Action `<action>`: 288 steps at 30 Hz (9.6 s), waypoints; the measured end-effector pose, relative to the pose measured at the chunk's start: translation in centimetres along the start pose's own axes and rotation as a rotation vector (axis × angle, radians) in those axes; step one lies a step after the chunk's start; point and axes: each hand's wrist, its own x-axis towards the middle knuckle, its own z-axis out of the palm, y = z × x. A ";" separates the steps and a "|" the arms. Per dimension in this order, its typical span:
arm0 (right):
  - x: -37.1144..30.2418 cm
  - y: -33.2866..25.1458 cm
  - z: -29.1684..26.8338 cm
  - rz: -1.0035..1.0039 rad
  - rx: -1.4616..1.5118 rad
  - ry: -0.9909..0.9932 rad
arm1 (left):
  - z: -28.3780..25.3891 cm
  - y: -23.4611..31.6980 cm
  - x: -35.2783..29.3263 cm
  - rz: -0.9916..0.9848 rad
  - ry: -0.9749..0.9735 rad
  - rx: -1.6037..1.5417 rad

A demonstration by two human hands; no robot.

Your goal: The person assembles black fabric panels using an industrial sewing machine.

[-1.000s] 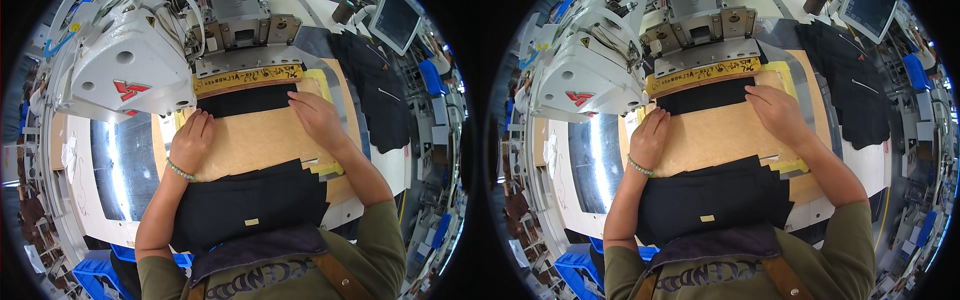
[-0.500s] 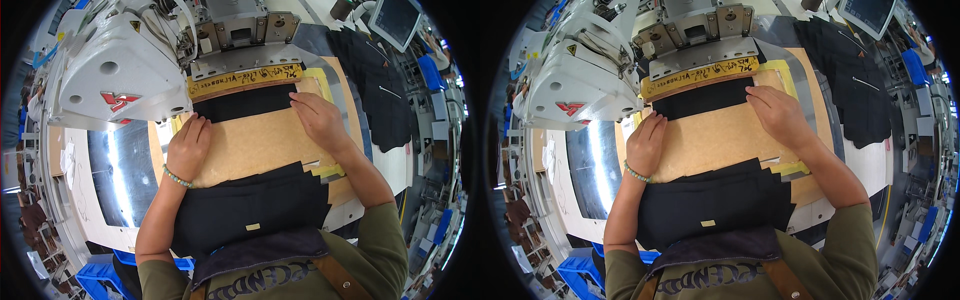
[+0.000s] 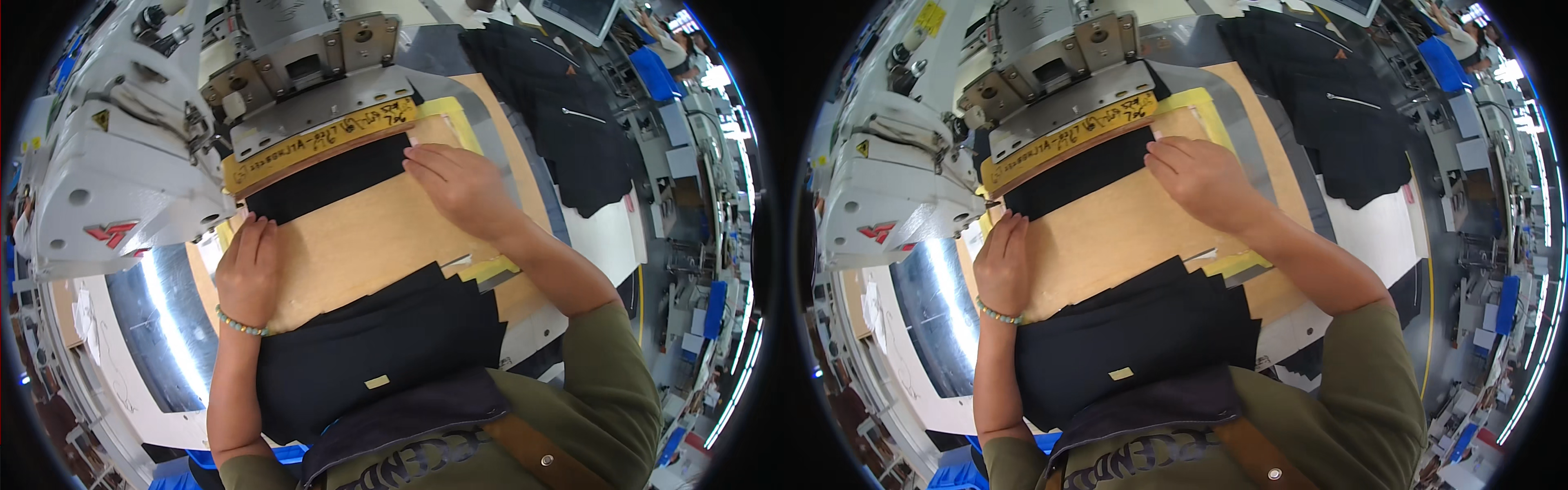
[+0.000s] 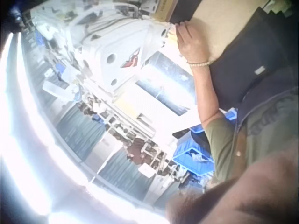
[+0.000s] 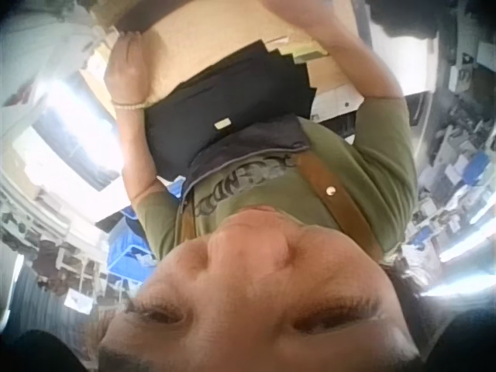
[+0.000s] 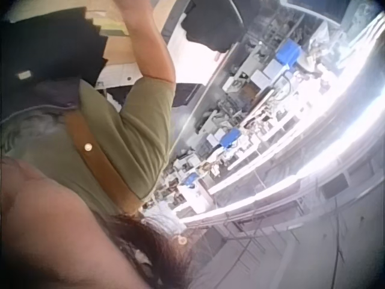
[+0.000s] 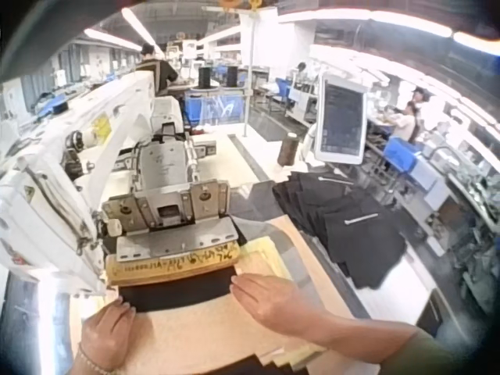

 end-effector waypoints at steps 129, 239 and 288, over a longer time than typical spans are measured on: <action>4.3 -7.1 -2.3 0.331 0.581 -0.311 | -3.9 2.6 -2.6 -0.656 -0.203 -1.105; 5.7 -4.8 0.3 -0.055 0.225 -0.224 | 1.2 3.4 3.5 -0.003 -0.191 -0.292; 7.2 -5.6 -1.3 -0.109 0.187 -0.312 | -3.1 3.0 1.3 -0.136 -0.313 -0.046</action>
